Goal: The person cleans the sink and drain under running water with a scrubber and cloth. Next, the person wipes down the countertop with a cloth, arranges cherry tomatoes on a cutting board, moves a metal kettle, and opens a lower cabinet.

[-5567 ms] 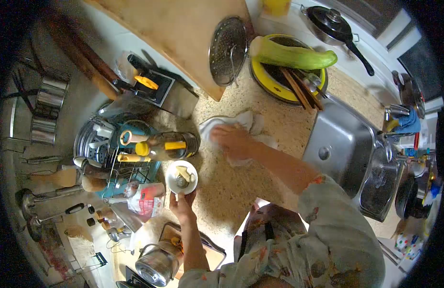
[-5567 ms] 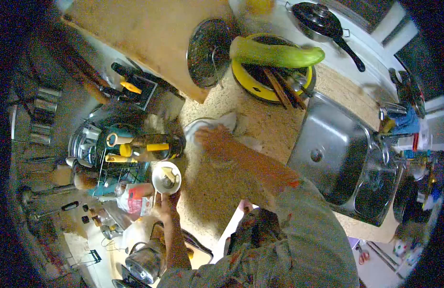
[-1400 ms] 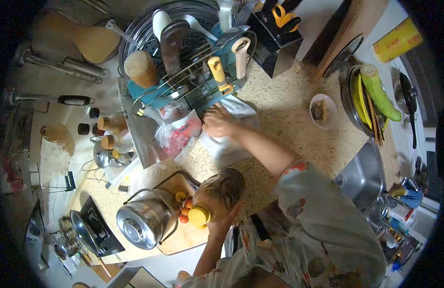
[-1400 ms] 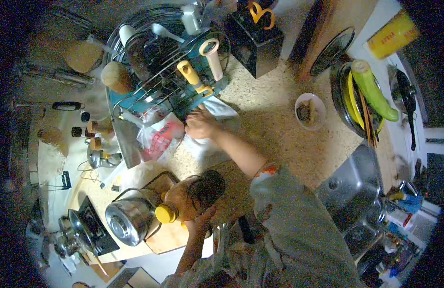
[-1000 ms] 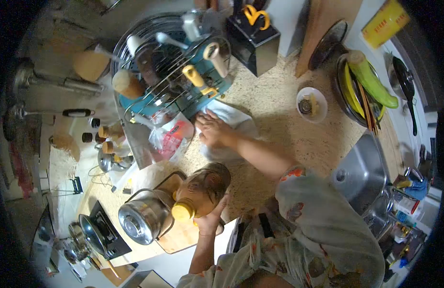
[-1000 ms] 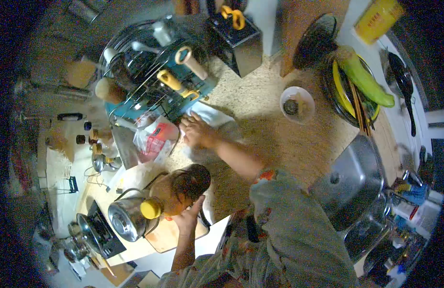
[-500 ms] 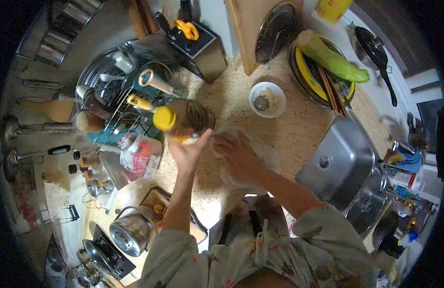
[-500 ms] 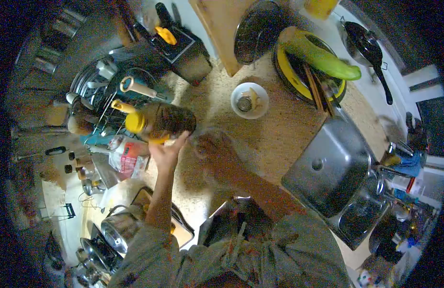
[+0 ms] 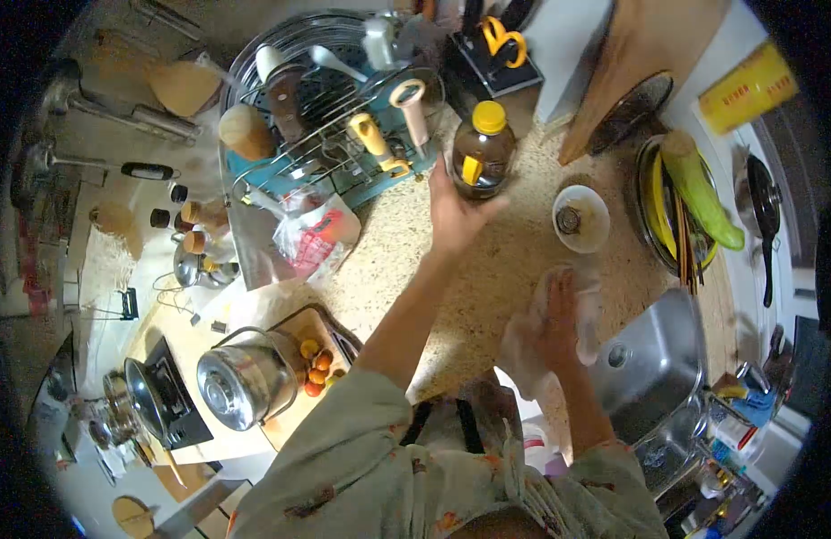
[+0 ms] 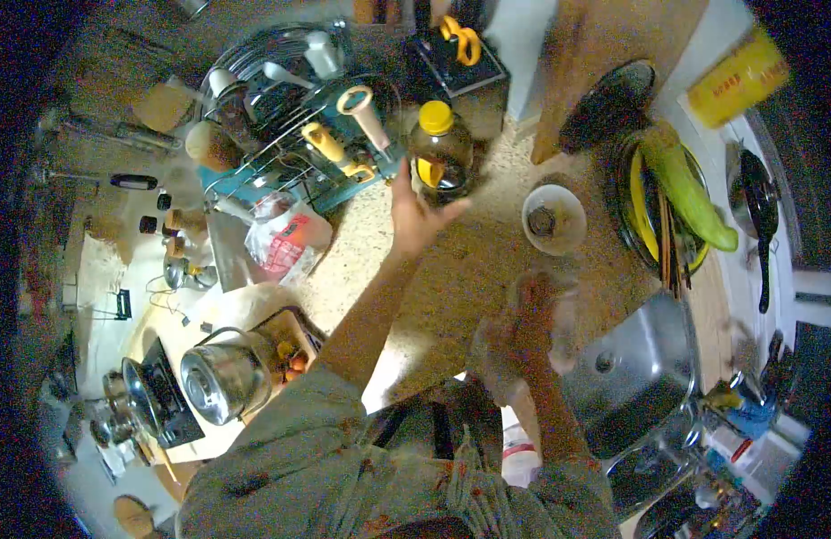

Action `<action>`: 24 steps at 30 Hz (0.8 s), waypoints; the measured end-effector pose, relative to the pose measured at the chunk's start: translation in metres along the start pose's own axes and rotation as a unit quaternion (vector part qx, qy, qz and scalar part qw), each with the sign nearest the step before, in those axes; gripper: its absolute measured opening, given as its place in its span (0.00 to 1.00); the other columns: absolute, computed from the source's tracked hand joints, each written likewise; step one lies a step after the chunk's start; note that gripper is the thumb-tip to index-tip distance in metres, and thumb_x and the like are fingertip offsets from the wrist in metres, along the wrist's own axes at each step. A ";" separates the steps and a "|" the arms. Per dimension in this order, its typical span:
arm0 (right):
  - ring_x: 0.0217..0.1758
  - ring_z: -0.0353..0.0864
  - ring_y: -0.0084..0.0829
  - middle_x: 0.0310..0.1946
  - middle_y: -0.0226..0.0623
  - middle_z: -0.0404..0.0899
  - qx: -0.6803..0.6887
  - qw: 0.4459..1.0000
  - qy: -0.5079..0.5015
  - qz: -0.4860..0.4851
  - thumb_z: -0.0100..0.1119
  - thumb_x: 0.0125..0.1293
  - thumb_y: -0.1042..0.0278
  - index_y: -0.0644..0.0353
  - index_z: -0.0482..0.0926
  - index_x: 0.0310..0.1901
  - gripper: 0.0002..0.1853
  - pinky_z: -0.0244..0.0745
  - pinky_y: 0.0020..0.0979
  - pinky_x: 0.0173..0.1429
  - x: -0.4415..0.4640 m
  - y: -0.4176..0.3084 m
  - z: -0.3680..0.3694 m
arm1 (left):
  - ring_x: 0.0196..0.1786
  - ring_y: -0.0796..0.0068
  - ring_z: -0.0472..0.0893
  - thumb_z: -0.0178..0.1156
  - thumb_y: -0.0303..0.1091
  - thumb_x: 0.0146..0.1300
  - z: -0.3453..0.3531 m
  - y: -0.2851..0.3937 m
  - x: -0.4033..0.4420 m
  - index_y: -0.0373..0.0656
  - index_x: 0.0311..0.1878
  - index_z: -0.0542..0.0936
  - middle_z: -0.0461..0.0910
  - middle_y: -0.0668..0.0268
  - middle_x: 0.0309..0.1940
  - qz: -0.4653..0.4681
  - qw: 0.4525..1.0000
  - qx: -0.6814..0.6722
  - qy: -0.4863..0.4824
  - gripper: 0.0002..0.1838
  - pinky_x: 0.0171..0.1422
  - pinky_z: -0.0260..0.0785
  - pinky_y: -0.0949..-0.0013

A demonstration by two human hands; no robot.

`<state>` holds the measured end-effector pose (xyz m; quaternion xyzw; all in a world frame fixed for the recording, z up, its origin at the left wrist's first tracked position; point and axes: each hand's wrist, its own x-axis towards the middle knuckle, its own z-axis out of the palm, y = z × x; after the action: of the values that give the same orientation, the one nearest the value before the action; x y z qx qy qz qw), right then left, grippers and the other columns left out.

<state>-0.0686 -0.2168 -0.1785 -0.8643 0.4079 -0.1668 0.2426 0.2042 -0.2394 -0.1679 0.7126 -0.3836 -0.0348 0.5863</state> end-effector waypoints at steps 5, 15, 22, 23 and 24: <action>0.78 0.42 0.53 0.75 0.53 0.45 0.028 0.978 -0.176 -0.111 0.68 0.54 0.53 0.64 0.52 0.72 0.49 0.43 0.52 0.76 -0.001 -0.008 -0.018 | 0.60 0.53 0.70 0.75 0.35 0.47 -0.129 0.052 -0.065 0.37 0.58 0.70 0.71 0.53 0.53 -0.053 0.969 0.229 0.075 0.36 0.65 0.61 0.55; 0.78 0.44 0.51 0.72 0.58 0.49 0.022 0.951 -0.159 -0.265 0.60 0.56 0.48 0.71 0.57 0.68 0.45 0.38 0.51 0.78 0.119 -0.142 0.115 | 0.51 0.63 0.79 0.68 0.21 0.54 -0.220 -0.016 -0.043 0.31 0.61 0.66 0.74 0.52 0.54 -0.210 0.958 0.124 0.149 0.32 0.54 0.73 0.67; 0.72 0.56 0.47 0.62 0.52 0.66 -0.004 0.946 -0.212 -0.244 0.64 0.52 0.48 0.68 0.69 0.57 0.37 0.38 0.48 0.78 0.186 -0.216 0.180 | 0.44 0.54 0.78 0.61 0.22 0.59 -0.264 -0.050 -0.054 0.36 0.56 0.73 0.77 0.50 0.43 -0.151 0.952 0.146 0.223 0.20 0.48 0.72 0.61; 0.71 0.57 0.46 0.60 0.51 0.68 -0.005 0.948 -0.222 -0.229 0.64 0.52 0.47 0.67 0.70 0.55 0.35 0.39 0.47 0.78 0.184 -0.216 0.181 | 0.44 0.53 0.78 0.61 0.23 0.59 -0.267 -0.055 -0.057 0.36 0.56 0.73 0.77 0.50 0.43 -0.161 0.952 0.123 0.229 0.20 0.48 0.71 0.59; 0.71 0.57 0.46 0.60 0.51 0.68 -0.007 0.947 -0.225 -0.230 0.64 0.52 0.47 0.67 0.70 0.55 0.35 0.39 0.47 0.78 0.182 -0.213 0.184 | 0.44 0.52 0.78 0.61 0.24 0.59 -0.264 -0.052 -0.055 0.36 0.56 0.73 0.77 0.50 0.43 -0.144 0.950 0.155 0.228 0.20 0.48 0.71 0.58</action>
<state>0.2651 -0.1909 -0.1957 -0.9514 0.1340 -0.0162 0.2767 0.3237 0.0080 -0.1530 0.8312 -0.1336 0.1042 0.5295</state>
